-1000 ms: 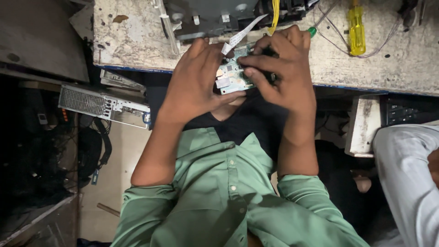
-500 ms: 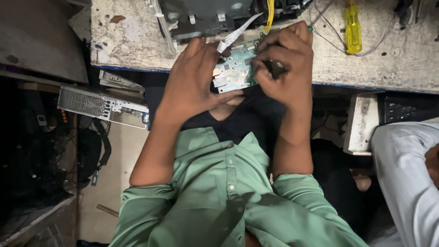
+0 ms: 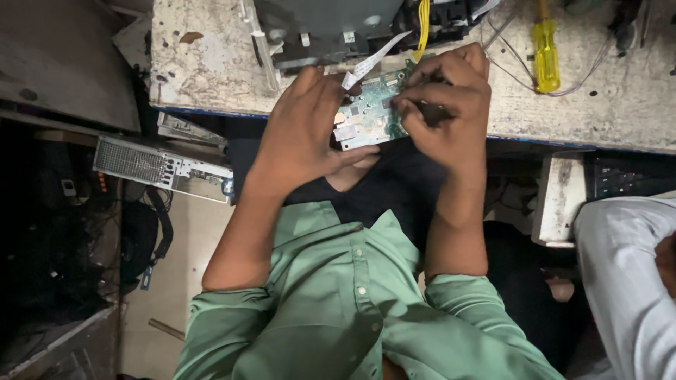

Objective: The person uses a screwdriver to remove screws from a circuit board, then flips the board over and continues unscrewing components. The person also removes a small black plastic part from the board.

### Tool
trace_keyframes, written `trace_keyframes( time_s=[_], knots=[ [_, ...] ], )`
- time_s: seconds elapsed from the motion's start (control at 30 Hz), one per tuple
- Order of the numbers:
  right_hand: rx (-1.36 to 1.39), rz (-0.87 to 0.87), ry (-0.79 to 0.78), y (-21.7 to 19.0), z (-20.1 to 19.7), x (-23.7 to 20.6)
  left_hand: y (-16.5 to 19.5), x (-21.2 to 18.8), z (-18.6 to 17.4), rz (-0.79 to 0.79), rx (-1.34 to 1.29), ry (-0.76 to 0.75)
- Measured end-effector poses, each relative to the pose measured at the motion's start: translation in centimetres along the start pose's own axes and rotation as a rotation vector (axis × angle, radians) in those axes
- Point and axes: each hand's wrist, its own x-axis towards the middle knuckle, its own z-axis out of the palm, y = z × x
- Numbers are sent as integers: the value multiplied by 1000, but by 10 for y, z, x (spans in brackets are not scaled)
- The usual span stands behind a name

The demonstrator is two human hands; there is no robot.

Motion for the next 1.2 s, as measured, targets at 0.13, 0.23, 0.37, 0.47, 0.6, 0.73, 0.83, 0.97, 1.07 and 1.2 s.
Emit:
trace_keyframes(
  time_s=[0.13,0.23,0.37,0.47,0.6,0.73,0.83,0.97,1.07,1.2],
  knots=[
    [-44,-21,23,-3,2,-1,0,0,-1,5,10,14],
    [-18,-29,28,-1,3,-2,0,0,-2,-13,12,16],
    [-24,-52,-21,4,1,-1,0,0,-2,29,-3,5],
    [-40,-51,-49,5,-1,0,-1,-1,-1,28,5,-9],
    [-31,-107,-73,3,-3,3,-4,-1,1,22,1,36],
    [-21,-99,-112,1,-4,6,-4,-3,2,78,31,64],
    [-26,-139,-93,-1,-4,8,-5,0,2,31,0,22],
    [-24,-197,-131,-3,-3,12,-5,-1,3,37,2,11],
    [-24,-231,-157,-6,-1,13,-4,-1,4,23,27,27],
    [-20,-214,-112,-6,-4,13,-5,0,2,62,24,33]
  ],
)
